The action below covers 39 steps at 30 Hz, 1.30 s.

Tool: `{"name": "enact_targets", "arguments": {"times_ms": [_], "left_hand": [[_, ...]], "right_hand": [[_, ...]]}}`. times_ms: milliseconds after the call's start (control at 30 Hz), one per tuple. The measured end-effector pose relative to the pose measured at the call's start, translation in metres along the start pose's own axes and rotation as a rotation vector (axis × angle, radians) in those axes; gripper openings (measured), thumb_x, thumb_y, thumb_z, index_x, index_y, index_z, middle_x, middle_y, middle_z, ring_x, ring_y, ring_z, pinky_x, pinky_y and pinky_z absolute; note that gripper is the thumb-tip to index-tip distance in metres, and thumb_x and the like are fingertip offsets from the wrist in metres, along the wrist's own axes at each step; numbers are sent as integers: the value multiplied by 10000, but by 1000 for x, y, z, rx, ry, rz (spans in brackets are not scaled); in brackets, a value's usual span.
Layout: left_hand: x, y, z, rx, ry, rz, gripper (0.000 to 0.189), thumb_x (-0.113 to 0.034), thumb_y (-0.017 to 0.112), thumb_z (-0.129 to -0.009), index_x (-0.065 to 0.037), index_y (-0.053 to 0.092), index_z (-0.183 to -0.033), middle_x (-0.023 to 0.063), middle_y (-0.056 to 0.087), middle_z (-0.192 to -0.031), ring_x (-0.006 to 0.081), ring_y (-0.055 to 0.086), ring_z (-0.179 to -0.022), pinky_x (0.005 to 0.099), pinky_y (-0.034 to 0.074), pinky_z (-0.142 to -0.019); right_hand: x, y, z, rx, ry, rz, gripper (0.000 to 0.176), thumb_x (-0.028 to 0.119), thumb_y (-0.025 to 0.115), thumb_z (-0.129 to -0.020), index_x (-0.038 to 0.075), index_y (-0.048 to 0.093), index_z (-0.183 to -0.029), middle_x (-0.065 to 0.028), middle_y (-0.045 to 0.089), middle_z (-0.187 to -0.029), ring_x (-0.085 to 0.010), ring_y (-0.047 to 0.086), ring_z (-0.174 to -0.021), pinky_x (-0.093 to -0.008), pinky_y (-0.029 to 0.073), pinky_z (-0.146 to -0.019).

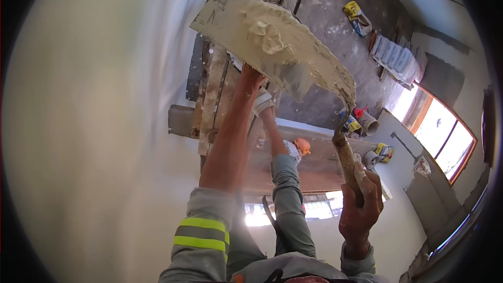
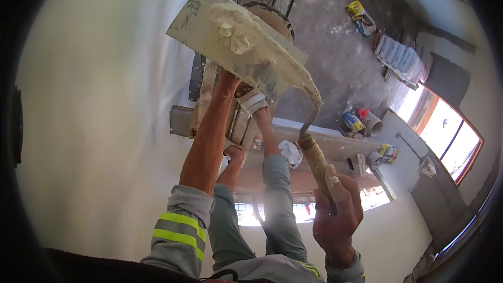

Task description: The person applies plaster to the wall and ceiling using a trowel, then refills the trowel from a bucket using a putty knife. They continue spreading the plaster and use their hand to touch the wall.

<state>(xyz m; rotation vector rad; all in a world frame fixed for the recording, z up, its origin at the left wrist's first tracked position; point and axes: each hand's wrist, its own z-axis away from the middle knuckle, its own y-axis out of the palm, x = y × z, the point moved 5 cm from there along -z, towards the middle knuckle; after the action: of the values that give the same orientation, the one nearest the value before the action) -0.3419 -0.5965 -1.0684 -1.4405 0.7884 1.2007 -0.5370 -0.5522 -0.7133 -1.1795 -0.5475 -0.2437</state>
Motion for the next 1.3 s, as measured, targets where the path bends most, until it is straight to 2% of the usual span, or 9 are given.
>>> {"name": "enact_targets", "arguments": {"times_ms": [200, 400, 567, 700, 767, 833, 1033, 1133, 1300], "left_hand": [[-4, -21, 4, -3, -53, 54, 474, -191, 756, -779, -40, 599, -1201, 113, 632, -1188, 272, 579, -1080, 391, 463, -940], [-4, -59, 29, 16, -158, 132, 471, -187, 755, -782, -39, 600, -1201, 109, 633, -1188, 263, 579, -1076, 387, 465, -935], [-20, -110, 93, 39, -323, 228, 468, -183, 754, -784, -38, 601, -1202, 106, 633, -1189, 256, 579, -1073, 384, 467, -931], [-72, -160, 157, 15, -436, 308, 466, -181, 754, -786, -37, 601, -1202, 104, 633, -1190, 250, 580, -1070, 382, 469, -928], [-108, -181, 182, -17, -472, 375, 465, -180, 754, -787, -36, 601, -1202, 103, 633, -1190, 247, 580, -1069, 380, 469, -927], [-145, -197, 201, -34, -482, 446, 464, -178, 753, -788, -36, 602, -1202, 101, 633, -1190, 244, 580, -1067, 379, 470, -926], [-244, -266, 260, -111, -401, 621, 461, -174, 753, -790, -35, 602, -1203, 98, 633, -1191, 235, 581, -1063, 375, 472, -921], [-274, -291, 287, -145, -361, 673, 459, -172, 752, -792, -34, 603, -1203, 96, 634, -1191, 231, 581, -1061, 373, 474, -919], [-308, -332, 334, -195, -298, 704, 456, -169, 752, -794, -33, 603, -1203, 93, 634, -1192, 224, 581, -1058, 370, 476, -915]], "right_hand": [[-38, -42, 25, -1, 134, -175, 361, -33, 650, -779, -42, 568, -1130, -212, 629, -1051, -244, 615, -905, -346, 494, -795], [-51, -53, 1, 49, 402, -376, 289, 155, 622, -914, -39, 575, -1123, -62, 580, -829, -74, 512, -598, -234, 407, -538], [-116, 73, -95, 313, 247, -227, 273, 165, 615, -913, 13, 602, -1139, -31, 563, -713, -74, 498, -530, -255, 386, -469], [-142, 197, -146, 469, 496, -323, 270, 232, 578, -938, 5, 606, -1081, -88, 623, -774, -172, 577, -536, -304, 474, -506], [-153, 232, -148, 356, 7, 136, 326, 263, 581, -936, -14, 595, -1105, -160, 660, -917, -313, 643, -765, -394, 515, -710], [-120, 227, -128, 337, -214, 353, 349, 261, 567, -946, -31, 586, -1134, -214, 645, -1065, -390, 604, -972, -438, 472, -868], [262, 55, 1, 660, -625, -695, 192, 77, 557, -897, -28, 618, -1045, -139, 594, -1014, -254, 560, -991, -340, 427, -896], [329, 36, 41, 911, -746, -697, 357, 252, 539, -947, -54, 601, -1120, -221, 556, -1252, -342, 537, -1153, -424, 374, -1009], [395, 20, 115, 967, -1189, -511, 348, 135, 647, -827, -28, 622, -1133, -213, 580, -1224, -390, 513, -1178, -450, 378, -1022]]}}
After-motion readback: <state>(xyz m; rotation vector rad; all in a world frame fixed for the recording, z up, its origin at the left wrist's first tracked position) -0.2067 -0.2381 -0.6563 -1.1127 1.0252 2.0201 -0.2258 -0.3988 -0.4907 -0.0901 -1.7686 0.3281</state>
